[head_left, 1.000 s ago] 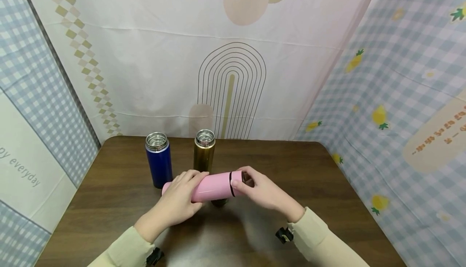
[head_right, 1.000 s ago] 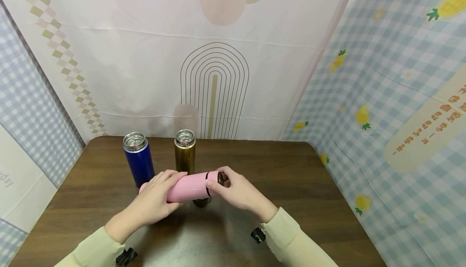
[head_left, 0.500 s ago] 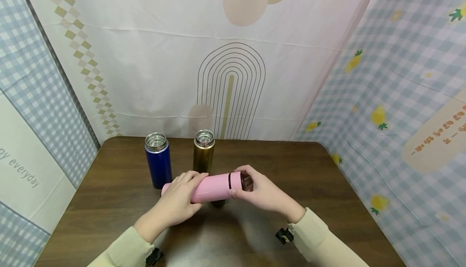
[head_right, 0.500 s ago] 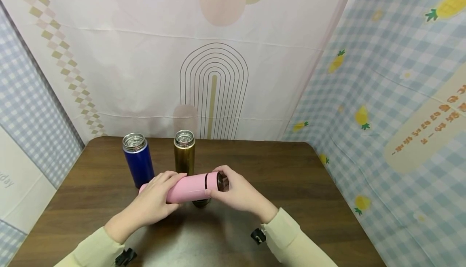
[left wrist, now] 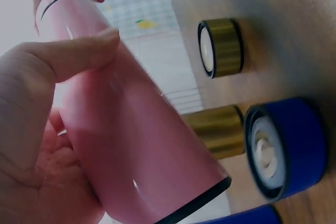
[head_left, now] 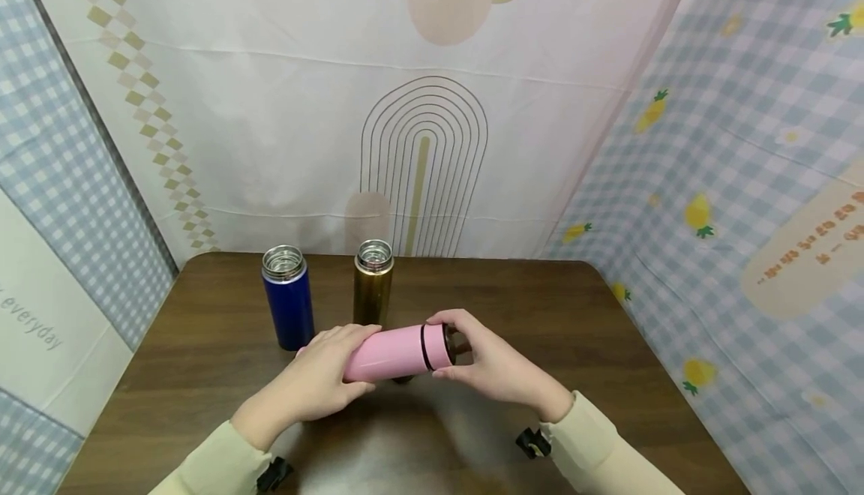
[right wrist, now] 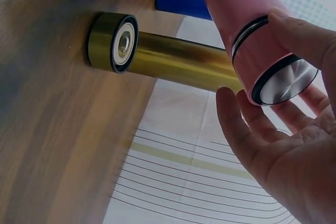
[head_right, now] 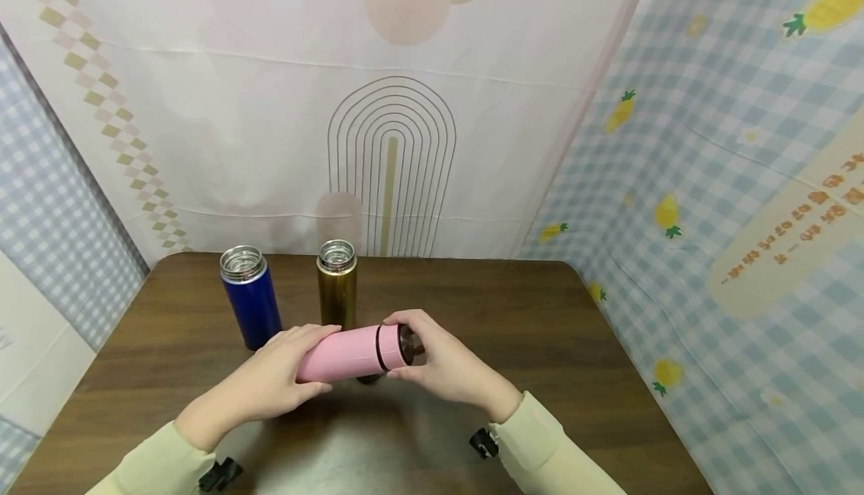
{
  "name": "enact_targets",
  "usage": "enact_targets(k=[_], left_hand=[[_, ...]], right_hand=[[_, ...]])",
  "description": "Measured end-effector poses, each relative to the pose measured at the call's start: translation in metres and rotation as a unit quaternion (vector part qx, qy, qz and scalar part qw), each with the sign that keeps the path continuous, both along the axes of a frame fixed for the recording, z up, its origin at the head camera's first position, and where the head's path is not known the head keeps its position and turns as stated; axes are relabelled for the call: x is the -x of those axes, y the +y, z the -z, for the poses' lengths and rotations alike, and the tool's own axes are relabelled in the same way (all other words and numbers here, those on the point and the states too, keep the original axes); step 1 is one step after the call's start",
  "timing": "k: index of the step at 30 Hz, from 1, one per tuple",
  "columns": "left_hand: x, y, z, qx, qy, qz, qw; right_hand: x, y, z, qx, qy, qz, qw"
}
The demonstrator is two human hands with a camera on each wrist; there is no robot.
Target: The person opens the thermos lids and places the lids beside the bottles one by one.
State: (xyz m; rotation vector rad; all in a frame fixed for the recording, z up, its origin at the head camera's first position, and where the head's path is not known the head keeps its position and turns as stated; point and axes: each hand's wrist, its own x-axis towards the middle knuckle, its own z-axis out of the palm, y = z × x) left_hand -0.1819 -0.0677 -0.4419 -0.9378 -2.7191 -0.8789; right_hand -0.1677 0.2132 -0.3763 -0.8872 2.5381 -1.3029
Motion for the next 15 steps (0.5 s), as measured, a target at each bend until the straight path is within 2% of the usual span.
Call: enact_targets(k=[3, 5, 11, 15], left_hand=[[0.0, -0.002, -0.003, 0.0, -0.001, 0.003, 1.0], [0.0, -0.002, -0.002, -0.002, 0.003, 0.003, 1.0], [0.0, -0.002, 0.002, -0.008, 0.036, -0.013, 0.9992], [0.001, -0.002, 0.005, -0.007, 0.055, -0.015, 0.9983]], right_hand=[[-0.006, -0.004, -0.01, 0.002, 0.007, 0.0, 1.0], [-0.006, -0.005, -0.009, 0.001, 0.006, 0.007, 1.0], [0.009, -0.001, 0.015, -0.011, -0.045, 0.04, 0.998], [0.014, 0.002, 0.021, -0.045, -0.06, 0.068, 0.995]])
